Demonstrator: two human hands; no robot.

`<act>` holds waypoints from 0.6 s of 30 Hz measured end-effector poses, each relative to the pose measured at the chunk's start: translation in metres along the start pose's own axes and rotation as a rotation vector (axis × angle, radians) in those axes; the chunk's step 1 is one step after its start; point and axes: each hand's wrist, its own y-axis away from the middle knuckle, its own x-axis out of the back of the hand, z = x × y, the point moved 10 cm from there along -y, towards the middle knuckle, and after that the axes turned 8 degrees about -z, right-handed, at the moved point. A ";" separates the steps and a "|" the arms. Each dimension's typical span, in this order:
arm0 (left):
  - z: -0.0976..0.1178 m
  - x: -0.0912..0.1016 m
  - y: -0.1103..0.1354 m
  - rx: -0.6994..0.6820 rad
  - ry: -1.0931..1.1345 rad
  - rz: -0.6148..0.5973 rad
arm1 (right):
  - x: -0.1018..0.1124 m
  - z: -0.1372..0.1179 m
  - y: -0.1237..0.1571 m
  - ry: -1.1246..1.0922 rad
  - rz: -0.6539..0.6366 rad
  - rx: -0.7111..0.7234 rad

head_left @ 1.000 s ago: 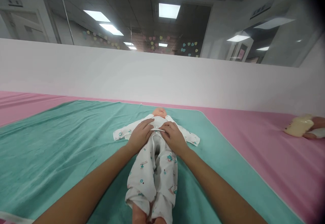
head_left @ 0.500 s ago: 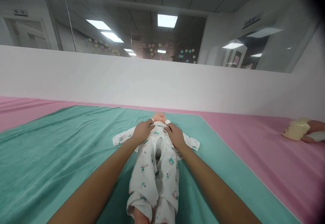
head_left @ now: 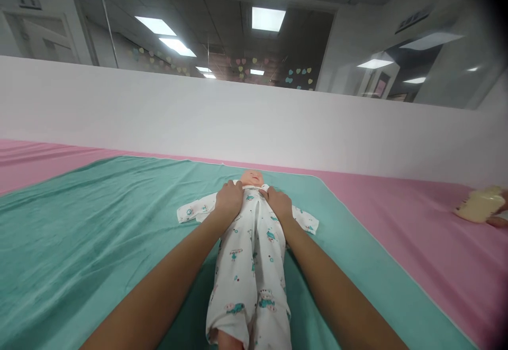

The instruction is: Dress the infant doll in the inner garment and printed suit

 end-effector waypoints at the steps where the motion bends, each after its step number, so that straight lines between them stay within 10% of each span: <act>1: 0.002 0.001 0.002 -0.018 -0.012 0.004 | 0.001 -0.001 0.004 0.015 0.017 0.008; 11: -0.020 -0.017 -0.010 -0.100 0.067 -0.083 | 0.009 -0.034 0.012 -0.224 0.140 0.574; 18: -0.032 -0.024 -0.015 -0.124 0.109 -0.113 | 0.003 -0.017 0.001 -0.130 0.102 0.348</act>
